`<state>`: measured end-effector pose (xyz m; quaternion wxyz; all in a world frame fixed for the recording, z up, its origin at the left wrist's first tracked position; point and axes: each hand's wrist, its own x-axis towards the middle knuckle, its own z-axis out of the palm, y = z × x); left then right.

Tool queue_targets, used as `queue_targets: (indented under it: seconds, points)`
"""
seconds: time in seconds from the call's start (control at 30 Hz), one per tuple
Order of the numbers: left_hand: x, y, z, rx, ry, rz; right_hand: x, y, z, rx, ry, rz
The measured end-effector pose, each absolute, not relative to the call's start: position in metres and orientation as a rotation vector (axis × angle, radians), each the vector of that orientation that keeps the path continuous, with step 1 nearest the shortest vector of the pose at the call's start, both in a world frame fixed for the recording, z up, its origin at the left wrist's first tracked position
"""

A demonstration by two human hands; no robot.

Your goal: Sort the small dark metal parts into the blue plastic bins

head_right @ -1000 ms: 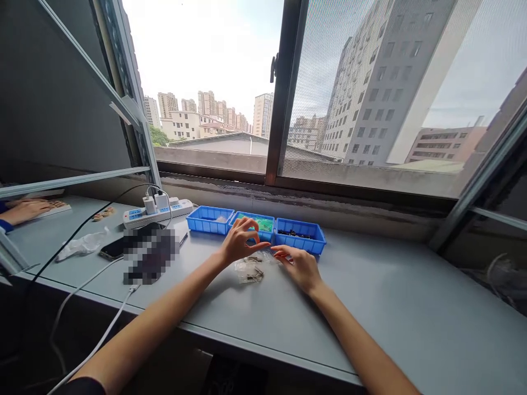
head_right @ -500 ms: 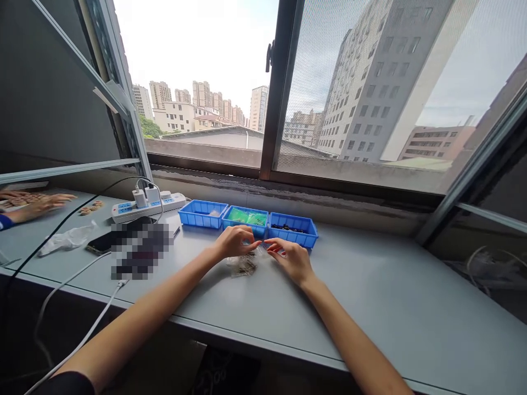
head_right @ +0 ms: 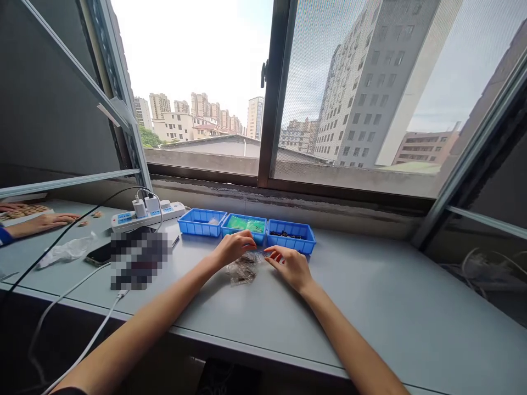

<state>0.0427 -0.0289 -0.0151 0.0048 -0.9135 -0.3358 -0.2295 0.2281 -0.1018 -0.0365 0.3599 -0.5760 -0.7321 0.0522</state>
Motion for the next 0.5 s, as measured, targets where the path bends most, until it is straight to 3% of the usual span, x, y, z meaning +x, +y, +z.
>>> queue_targets:
  seconds: [0.5]
  points:
    - [0.0412, -0.0267, -0.0201, -2.813, -1.063, -0.735, 0.2259, -0.1022, -0.0339, -1.421, -1.937, 0.216]
